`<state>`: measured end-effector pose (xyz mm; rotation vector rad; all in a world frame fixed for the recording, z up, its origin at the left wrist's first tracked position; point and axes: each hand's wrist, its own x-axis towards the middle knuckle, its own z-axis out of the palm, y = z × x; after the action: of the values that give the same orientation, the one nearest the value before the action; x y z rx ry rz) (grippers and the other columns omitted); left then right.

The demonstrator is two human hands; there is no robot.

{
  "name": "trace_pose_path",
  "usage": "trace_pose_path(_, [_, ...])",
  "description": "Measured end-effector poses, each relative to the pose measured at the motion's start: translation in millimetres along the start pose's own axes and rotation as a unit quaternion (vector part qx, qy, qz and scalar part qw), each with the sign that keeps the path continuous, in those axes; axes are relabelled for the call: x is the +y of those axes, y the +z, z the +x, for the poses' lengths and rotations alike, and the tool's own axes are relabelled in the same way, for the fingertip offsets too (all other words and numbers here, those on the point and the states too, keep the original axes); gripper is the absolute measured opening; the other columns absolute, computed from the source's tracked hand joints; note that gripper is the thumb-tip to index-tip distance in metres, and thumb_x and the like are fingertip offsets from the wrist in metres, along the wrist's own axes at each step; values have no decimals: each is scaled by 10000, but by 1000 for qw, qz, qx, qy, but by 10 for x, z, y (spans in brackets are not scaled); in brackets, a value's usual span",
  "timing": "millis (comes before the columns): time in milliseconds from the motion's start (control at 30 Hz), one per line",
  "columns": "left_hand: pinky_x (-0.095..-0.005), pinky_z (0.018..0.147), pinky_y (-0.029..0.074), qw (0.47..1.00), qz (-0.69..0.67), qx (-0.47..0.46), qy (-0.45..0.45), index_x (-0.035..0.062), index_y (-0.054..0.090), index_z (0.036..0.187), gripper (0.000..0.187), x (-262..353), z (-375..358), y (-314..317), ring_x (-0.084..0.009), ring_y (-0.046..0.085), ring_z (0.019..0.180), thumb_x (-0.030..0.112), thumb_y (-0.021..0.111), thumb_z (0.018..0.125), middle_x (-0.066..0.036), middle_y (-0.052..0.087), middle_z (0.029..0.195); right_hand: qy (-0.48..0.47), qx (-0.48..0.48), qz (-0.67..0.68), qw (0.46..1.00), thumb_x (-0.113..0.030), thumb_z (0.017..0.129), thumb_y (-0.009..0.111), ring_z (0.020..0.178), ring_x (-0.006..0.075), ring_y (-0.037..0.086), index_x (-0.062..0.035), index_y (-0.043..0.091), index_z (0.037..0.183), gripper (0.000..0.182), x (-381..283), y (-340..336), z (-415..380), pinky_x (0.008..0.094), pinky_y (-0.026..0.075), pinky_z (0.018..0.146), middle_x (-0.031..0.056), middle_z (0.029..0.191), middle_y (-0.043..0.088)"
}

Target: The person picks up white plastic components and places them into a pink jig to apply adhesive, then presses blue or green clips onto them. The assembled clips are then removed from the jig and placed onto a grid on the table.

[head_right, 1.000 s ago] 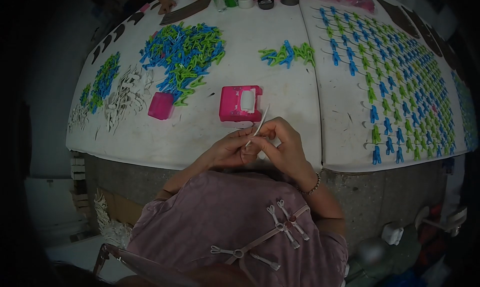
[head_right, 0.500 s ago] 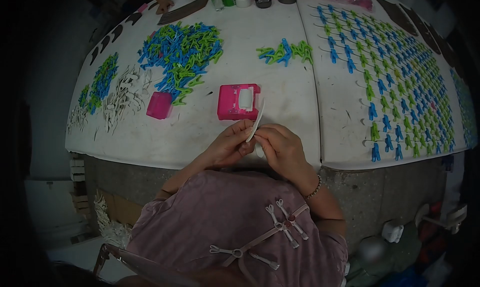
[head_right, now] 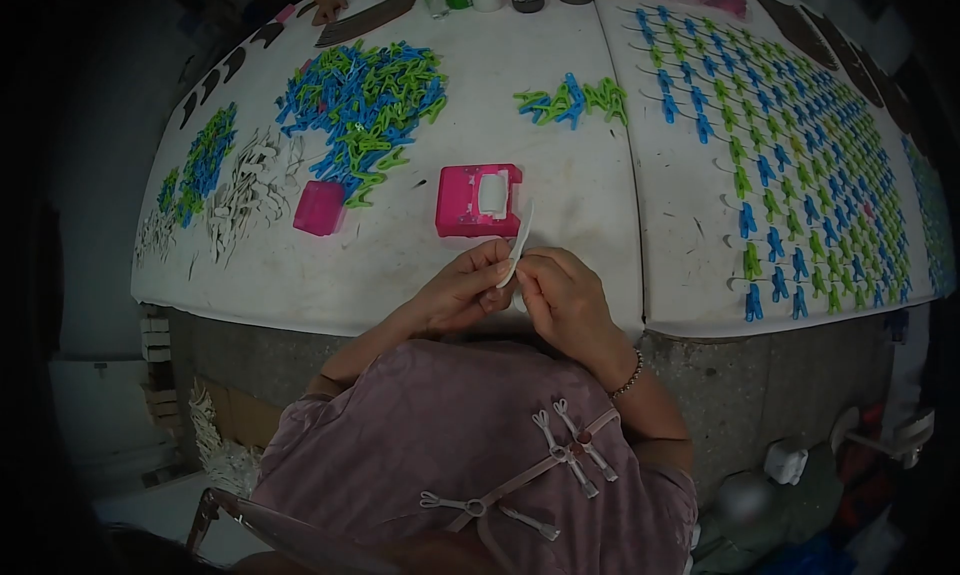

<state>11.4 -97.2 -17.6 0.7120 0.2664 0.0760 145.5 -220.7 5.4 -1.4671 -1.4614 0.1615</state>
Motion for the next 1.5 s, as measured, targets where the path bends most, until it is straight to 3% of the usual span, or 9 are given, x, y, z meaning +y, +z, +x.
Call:
trace_pose_path(667, [-201, 551, 299, 999, 10, 22, -29, 102, 509, 933, 107, -18, 31, 13, -38, 355, 603, 195, 562, 946, 55, 428, 708, 5, 13, -12, 1000, -1, 771, 652, 716, 229, 606, -37, 592, 871, 123, 224, -62, 17, 320, 504, 637, 88, 835, 615])
trace_pose_path(733, [-199, 554, 308, 984, 168, 47, 31, 98, 504, 917, 111, -8, 17, -24, -34, 359, 609, 187, 565, 944, 54, 448, 731, 180, 12, 61, 982, -10, 794, 655, 740, 154, 585, -36, 581, 881, 117, 396, -161, -31, 293, 489, 670, 62, 860, 600])
trace_pose_path(833, [-198, 575, 359, 957, 272, 79, 57, 93, 526, 913, 124, 73, -39, -21, -22, 435, 644, 203, 579, 935, 55, 505, 756, 179, 84, 207, 958, -13, 819, 652, 793, 99, 554, -23, 580, 968, 165, 503, -202, 1, 267, 473, 713, 37, 927, 584])
trace_pose_path(967, [-195, 569, 344, 962, 261, 73, 46, 91, 532, 915, 129, 94, -61, -35, -25, 416, 636, 207, 585, 933, 55, 494, 757, 187, 75, 305, 931, -7, 833, 646, 828, 81, 534, -13, 566, 1077, 257, 138, -145, 139, 237, 464, 746, 34, 991, 562])
trace_pose_path(1033, [-190, 561, 327, 987, 149, 58, -5, 89, 540, 922, 130, 74, -64, -48, -26, 392, 625, 209, 591, 930, 57, 485, 758, 205, -27, 326, 923, 12, 842, 639, 792, 78, 556, -16, 552, 1150, 321, 105, -135, 150, 217, 471, 742, 42, 954, 590])
trace_pose_path(1133, [-190, 552, 315, 996, 83, 29, -35, 87, 546, 928, 138, 92, -104, -99, -27, 372, 619, 215, 598, 927, 60, 476, 762, 248, -129, 364, 889, -32, 876, 605, 830, 134, 629, 0, 566, 1137, 266, 218, -200, 153, 251, 504, 787, 77, 918, 632])
trace_pose_path(1267, [-190, 545, 317, 996, 81, 22, -30, 88, 553, 918, 121, 178, -159, -182, -27, 384, 617, 202, 594, 928, 64, 486, 752, 232, -133, 458, 848, -118, 926, 563, 808, 149, 655, 11, 598, 1100, 219, 341, -196, 163, 259, 517, 773, 103, 915, 657])
trace_pose_path(1367, [-189, 539, 328, 975, 213, 67, -2, 92, 560, 902, 106, 287, -171, -155, -25, 412, 621, 190, 581, 933, 71, 503, 741, 287, -115, 432, 847, -193, 965, 511, 829, 124, 641, 18, 623, 1061, 257, 269, -199, 272, 257, 518, 788, 93, 952, 657])
trace_pose_path(1500, [-202, 548, 366, 911, 393, 106, 64, 66, 567, 885, 128, 388, -221, -187, -30, 468, 638, 185, 582, 930, 62, 521, 726, 244, -128, 329, 903, -96, 926, 571, 751, 62, 583, 8, 634, 1046, 172, 283, -172, 317, 209, 485, 696, 21, 857, 648])
